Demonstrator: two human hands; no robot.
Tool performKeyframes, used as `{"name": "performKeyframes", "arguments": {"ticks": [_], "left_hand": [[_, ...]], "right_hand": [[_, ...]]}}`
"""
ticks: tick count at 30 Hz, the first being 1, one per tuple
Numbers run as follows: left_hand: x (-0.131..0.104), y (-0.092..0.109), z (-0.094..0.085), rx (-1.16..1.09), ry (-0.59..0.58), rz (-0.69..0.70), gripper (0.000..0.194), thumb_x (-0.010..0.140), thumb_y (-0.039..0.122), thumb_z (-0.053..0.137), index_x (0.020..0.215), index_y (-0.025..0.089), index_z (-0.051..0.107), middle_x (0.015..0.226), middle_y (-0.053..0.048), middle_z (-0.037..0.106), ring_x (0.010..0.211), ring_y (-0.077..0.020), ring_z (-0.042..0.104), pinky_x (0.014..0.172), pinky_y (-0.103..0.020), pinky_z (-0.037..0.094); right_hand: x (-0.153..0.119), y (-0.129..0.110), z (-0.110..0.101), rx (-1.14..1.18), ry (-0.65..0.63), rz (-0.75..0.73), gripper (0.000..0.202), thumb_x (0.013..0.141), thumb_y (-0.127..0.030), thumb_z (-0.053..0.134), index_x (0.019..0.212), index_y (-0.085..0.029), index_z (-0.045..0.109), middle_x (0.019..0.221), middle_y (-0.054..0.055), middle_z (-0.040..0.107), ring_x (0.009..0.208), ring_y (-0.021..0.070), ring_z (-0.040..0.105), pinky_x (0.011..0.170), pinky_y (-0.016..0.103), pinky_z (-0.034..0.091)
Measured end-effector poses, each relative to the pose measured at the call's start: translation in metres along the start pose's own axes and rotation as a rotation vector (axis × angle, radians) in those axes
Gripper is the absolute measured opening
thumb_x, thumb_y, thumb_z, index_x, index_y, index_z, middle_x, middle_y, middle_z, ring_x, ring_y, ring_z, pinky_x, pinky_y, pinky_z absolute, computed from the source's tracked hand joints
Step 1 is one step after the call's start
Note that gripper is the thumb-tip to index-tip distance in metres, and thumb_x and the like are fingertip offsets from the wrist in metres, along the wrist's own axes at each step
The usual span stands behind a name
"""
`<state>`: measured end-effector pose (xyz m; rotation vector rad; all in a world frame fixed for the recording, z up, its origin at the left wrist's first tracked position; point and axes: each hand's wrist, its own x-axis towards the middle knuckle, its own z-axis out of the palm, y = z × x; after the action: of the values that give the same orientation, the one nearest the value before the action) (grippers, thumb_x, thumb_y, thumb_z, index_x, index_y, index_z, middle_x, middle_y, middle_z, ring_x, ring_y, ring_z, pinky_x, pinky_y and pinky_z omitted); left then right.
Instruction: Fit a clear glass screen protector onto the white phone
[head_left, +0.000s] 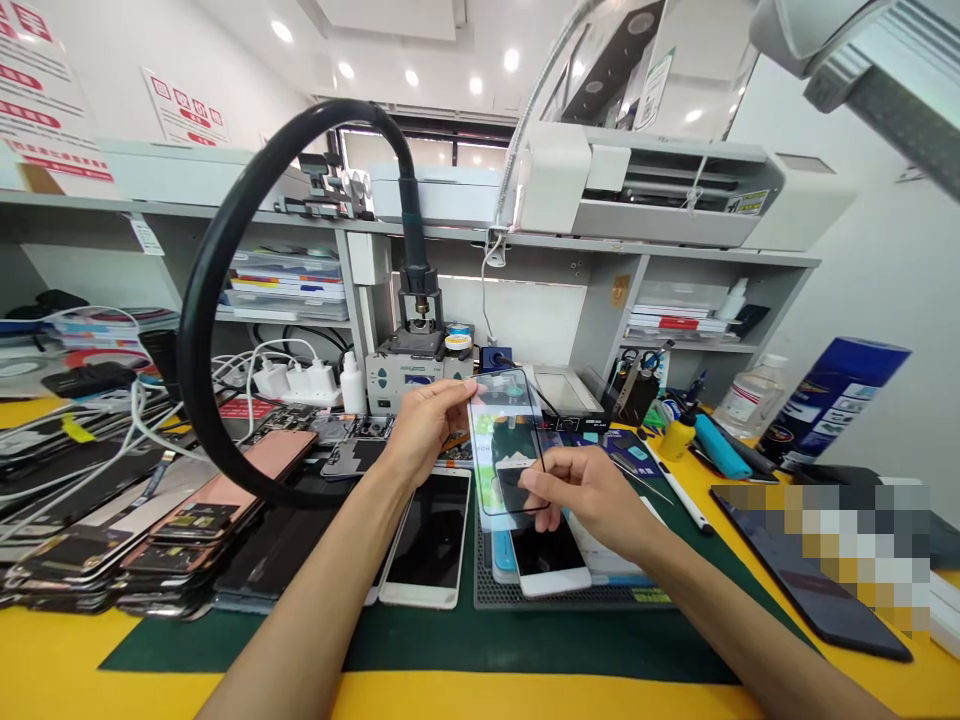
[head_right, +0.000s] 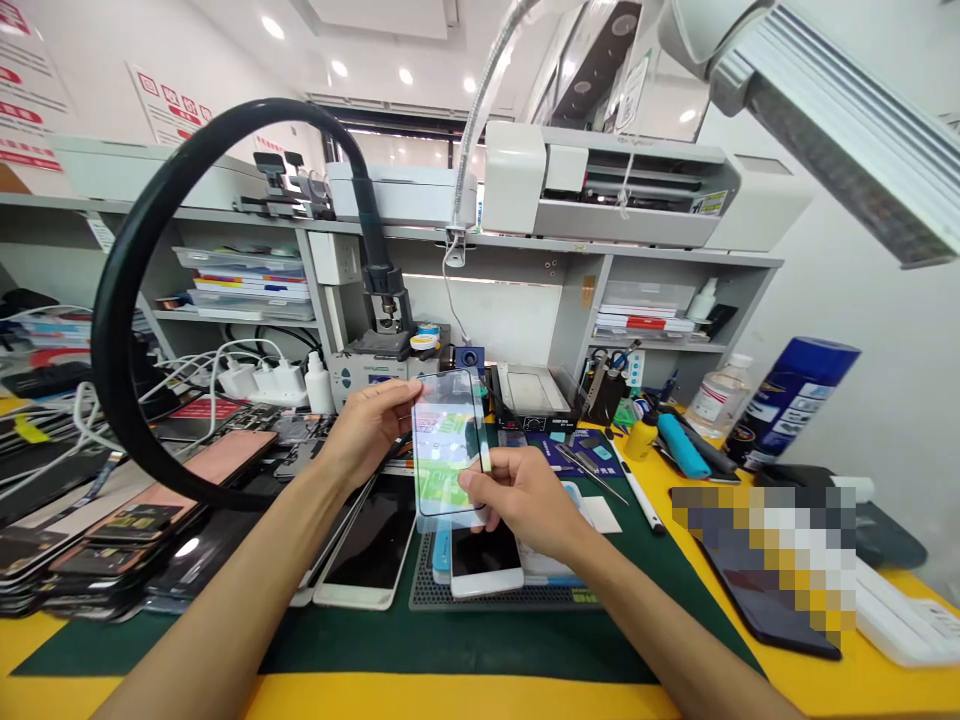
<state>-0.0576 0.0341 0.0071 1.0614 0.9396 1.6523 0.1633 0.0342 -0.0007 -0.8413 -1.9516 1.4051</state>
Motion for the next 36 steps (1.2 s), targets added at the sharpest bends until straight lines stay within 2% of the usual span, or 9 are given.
{"name": "performKeyframes", "arguments": {"ticks": [4, 9, 17, 21, 25, 36], "left_hand": [[0.0, 0.001, 0.0, 0.024, 0.002, 0.011, 0.03, 0.076, 0.044, 0.08, 0.078, 0.015, 0.075, 0.072, -0.003, 0.066, 0.063, -0.0116, 0.058, 0.061, -0.024, 0.048], [0.0, 0.001, 0.0, 0.098, -0.042, 0.005, 0.035, 0.077, 0.048, 0.079, 0.076, 0.014, 0.071, 0.067, -0.002, 0.064, 0.06, -0.0115, 0.057, 0.06, -0.024, 0.047], [-0.004, -0.002, 0.006, 0.231, -0.209, -0.022, 0.038, 0.077, 0.051, 0.079, 0.069, 0.016, 0.067, 0.063, 0.0, 0.062, 0.058, -0.013, 0.058, 0.062, -0.027, 0.049], [-0.008, -0.005, 0.008, 0.32, -0.304, -0.036, 0.039, 0.081, 0.05, 0.075, 0.065, 0.016, 0.065, 0.063, -0.001, 0.064, 0.061, -0.0138, 0.06, 0.066, -0.028, 0.051], [-0.01, -0.008, 0.011, 0.39, -0.399, -0.062, 0.034, 0.082, 0.046, 0.075, 0.068, 0.016, 0.068, 0.066, -0.002, 0.066, 0.064, -0.015, 0.063, 0.068, -0.029, 0.052], [-0.011, -0.005, 0.013, 0.413, -0.522, -0.133, 0.027, 0.076, 0.039, 0.081, 0.071, 0.017, 0.066, 0.069, -0.002, 0.069, 0.065, -0.0149, 0.065, 0.066, -0.029, 0.053]], "right_hand": [[0.0, 0.001, 0.002, -0.005, 0.011, -0.013, 0.039, 0.085, -0.052, 0.072, 0.073, -0.015, 0.066, 0.066, 0.003, 0.066, 0.057, 0.0172, 0.067, 0.053, 0.027, 0.05], [0.001, 0.004, 0.004, 0.015, 0.089, -0.023, 0.037, 0.085, -0.05, 0.072, 0.073, -0.015, 0.067, 0.067, 0.004, 0.068, 0.057, 0.0172, 0.065, 0.052, 0.027, 0.05], [0.007, 0.011, -0.002, 0.069, 0.285, -0.091, 0.037, 0.082, -0.05, 0.075, 0.075, -0.014, 0.07, 0.069, 0.006, 0.069, 0.057, 0.0184, 0.064, 0.052, 0.03, 0.051], [0.008, 0.009, -0.003, 0.136, 0.362, -0.116, 0.035, 0.08, -0.048, 0.077, 0.072, -0.014, 0.07, 0.068, 0.005, 0.068, 0.058, 0.0178, 0.063, 0.052, 0.029, 0.052], [0.007, 0.007, -0.005, 0.211, 0.438, -0.11, 0.034, 0.076, -0.047, 0.08, 0.076, -0.014, 0.073, 0.068, 0.005, 0.068, 0.059, 0.0179, 0.065, 0.051, 0.027, 0.051], [0.008, 0.007, -0.005, 0.234, 0.478, -0.107, 0.036, 0.076, -0.049, 0.081, 0.077, -0.014, 0.073, 0.068, 0.005, 0.068, 0.06, 0.0177, 0.065, 0.051, 0.027, 0.051]]}}
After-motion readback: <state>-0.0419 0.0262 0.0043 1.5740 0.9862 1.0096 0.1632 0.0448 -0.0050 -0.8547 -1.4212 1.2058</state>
